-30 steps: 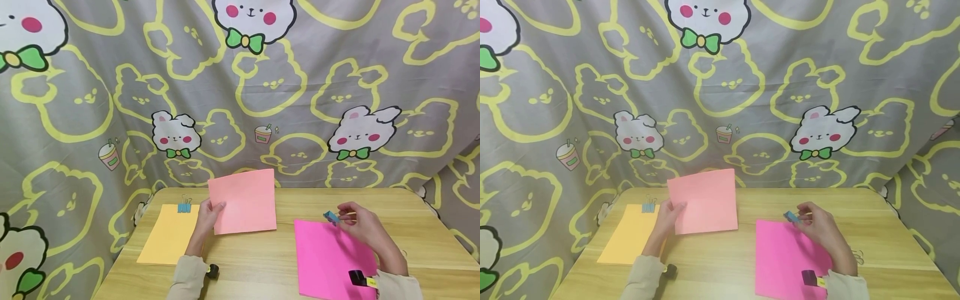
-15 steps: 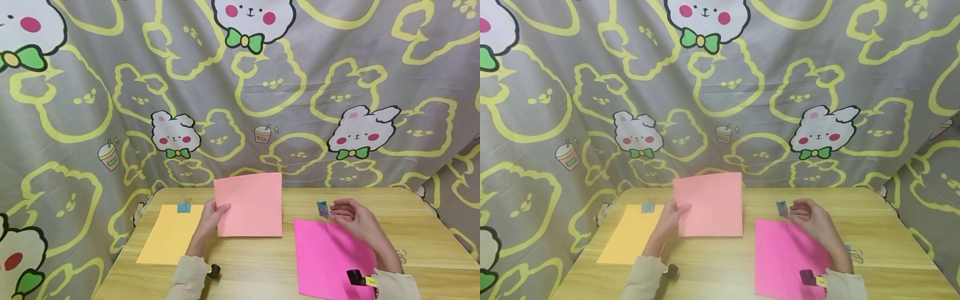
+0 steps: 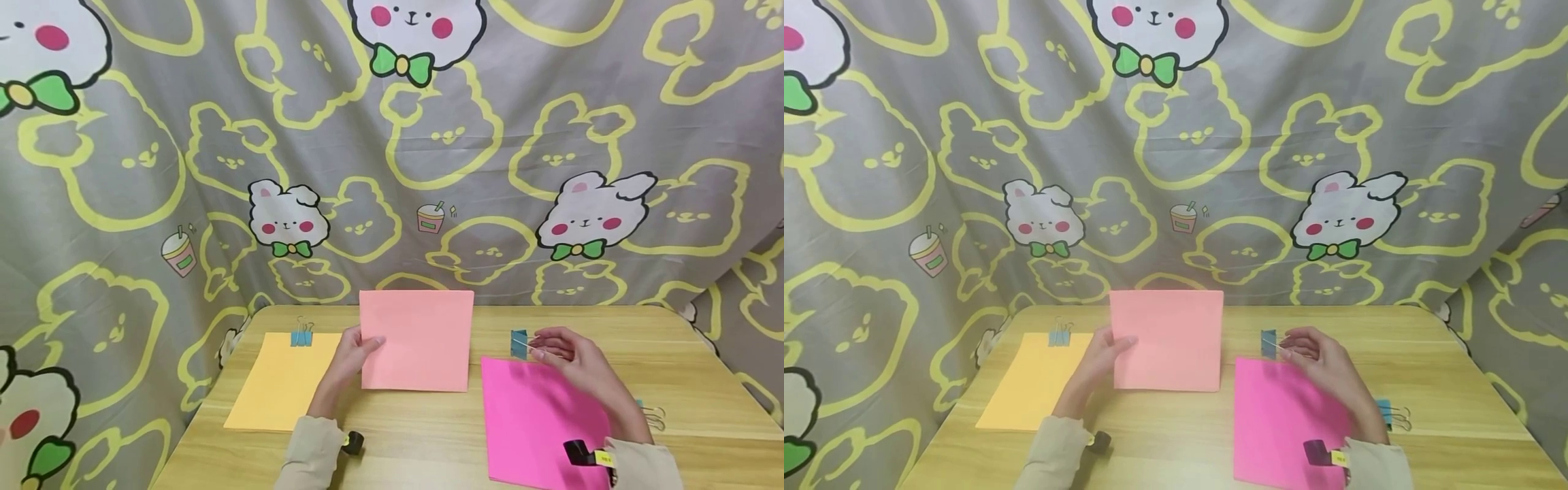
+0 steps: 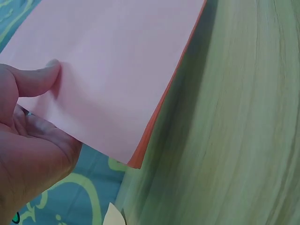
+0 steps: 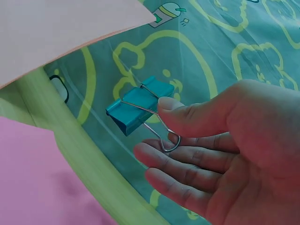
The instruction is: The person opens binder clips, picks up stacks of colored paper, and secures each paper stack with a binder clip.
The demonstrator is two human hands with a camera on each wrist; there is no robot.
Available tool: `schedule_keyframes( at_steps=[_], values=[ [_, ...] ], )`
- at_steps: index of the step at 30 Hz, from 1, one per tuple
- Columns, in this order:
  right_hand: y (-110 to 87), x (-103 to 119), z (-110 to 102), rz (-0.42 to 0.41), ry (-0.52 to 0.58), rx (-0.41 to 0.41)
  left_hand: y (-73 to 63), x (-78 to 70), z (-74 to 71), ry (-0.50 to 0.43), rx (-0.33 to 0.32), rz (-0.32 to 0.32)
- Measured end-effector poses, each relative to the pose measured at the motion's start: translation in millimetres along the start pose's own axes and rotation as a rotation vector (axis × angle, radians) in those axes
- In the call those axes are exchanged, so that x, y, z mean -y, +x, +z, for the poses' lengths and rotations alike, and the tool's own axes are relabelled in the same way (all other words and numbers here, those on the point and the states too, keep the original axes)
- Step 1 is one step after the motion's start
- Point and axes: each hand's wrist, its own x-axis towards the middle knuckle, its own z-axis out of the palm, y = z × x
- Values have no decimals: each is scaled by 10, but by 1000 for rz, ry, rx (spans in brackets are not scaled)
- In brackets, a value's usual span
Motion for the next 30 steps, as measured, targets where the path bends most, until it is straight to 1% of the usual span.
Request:
schedule_keyframes(
  at_steps=[8, 12, 20, 24, 27, 30],
  values=[
    [32, -2, 42, -8, -3, 11, 7, -3, 42, 7, -5, -11],
    [42, 1, 67, -6, 11, 15, 7, -9, 58, -1, 10, -6],
    [39, 30, 100, -54, 112, 64, -12, -16, 100, -13, 43, -5],
    [44, 25, 118, -59, 156, 75, -9, -17, 133, -14, 58, 0],
    [55, 10, 135, -73, 196, 79, -7, -16, 151, -22, 62, -1],
    [69, -15, 156, -104, 231, 94, -4, -10, 165, -20, 63, -5]
  ],
)
